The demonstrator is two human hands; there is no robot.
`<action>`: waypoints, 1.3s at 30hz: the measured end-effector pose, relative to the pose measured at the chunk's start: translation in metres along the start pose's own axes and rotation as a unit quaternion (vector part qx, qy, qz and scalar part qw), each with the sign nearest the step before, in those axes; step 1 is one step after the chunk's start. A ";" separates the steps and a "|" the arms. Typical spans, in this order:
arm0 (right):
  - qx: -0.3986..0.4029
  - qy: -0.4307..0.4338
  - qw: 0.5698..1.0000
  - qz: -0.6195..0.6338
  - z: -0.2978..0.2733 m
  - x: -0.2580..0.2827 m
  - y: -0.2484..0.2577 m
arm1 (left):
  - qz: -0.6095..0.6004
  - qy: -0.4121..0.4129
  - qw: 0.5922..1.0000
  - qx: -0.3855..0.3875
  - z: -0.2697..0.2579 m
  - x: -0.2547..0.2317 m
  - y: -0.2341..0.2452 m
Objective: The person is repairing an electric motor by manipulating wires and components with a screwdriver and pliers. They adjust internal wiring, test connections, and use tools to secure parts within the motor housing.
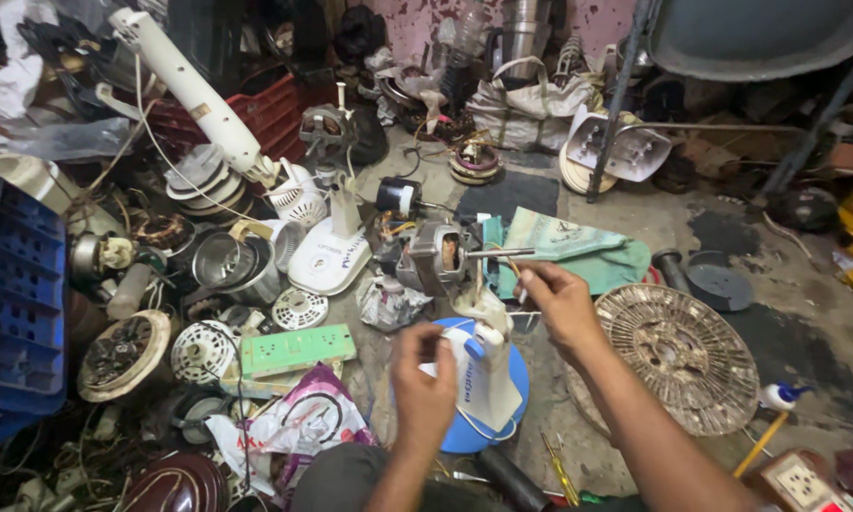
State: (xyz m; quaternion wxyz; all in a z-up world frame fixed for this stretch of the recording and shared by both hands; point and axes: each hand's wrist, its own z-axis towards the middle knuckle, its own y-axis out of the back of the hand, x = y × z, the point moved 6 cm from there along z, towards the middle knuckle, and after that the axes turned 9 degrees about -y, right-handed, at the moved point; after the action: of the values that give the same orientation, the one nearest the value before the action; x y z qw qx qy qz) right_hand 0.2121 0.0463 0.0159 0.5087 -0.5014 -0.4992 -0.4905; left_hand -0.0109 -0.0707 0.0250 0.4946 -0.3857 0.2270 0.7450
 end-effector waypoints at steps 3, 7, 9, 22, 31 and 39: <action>-0.018 0.008 0.998 -0.067 -0.036 -0.004 0.019 | 0.038 -0.092 0.988 0.115 -0.001 -0.047 -0.020; 0.026 0.011 0.995 -0.100 -0.092 -0.015 0.015 | 0.162 -0.315 0.910 0.215 0.008 -0.091 -0.038; 0.034 0.031 0.991 -0.129 -0.108 -0.013 0.007 | 0.218 -0.377 0.858 0.271 0.012 -0.090 -0.050; -0.128 -0.004 0.963 -0.238 -0.130 -0.145 0.097 | 0.196 -0.327 0.897 0.223 -0.012 -0.028 -0.037; 0.073 -0.163 0.822 -0.540 -0.214 -0.198 0.051 | 0.117 -0.246 0.939 0.210 -0.021 -0.012 -0.035; 0.186 0.028 0.823 -0.536 -0.237 -0.191 0.014 | 0.090 -0.227 0.954 0.174 -0.009 -0.037 -0.034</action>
State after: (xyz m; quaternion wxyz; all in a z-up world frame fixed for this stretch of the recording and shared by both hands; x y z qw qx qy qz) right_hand 0.2256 -0.1905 -0.1753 0.2634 -0.0371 -0.7563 -0.5977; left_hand 0.0316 -0.0844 0.0508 0.5235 -0.0926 0.2688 0.8032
